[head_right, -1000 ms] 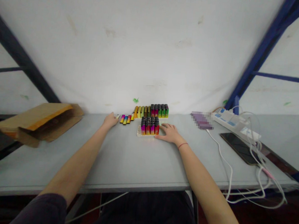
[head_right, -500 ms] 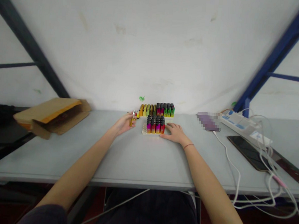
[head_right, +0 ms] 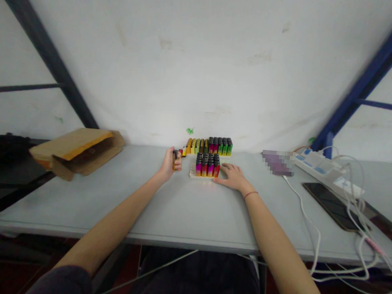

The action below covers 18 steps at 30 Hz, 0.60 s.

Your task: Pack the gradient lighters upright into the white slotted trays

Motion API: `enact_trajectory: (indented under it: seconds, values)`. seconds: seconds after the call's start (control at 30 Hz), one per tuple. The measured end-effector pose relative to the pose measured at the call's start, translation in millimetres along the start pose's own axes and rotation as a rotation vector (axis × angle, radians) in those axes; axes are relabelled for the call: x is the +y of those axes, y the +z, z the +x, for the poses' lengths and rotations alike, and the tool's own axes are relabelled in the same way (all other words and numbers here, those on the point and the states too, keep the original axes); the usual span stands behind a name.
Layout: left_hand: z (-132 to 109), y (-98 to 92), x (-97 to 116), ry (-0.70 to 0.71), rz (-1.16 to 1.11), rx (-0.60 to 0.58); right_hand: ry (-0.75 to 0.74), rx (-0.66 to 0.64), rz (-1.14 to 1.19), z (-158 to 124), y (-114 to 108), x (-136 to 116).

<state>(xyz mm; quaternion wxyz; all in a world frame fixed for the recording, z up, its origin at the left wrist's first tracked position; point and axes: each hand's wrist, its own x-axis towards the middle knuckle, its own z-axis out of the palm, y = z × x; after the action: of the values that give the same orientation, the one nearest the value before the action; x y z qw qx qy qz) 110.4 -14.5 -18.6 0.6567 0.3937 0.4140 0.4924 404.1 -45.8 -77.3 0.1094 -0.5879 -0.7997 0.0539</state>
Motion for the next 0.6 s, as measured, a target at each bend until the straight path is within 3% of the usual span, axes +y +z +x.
enact_trajectory:
  seconds: [0.17,0.6]
  values:
    - [5.2,-3.0,-6.5,0.064,-0.042,0.09,-0.011,0.01,-0.005,1.1,3.2,3.6]
    - [4.4,-0.1,-12.8,0.063,-0.071,0.213,0.004,0.002,-0.025,-0.1,0.6,1.6]
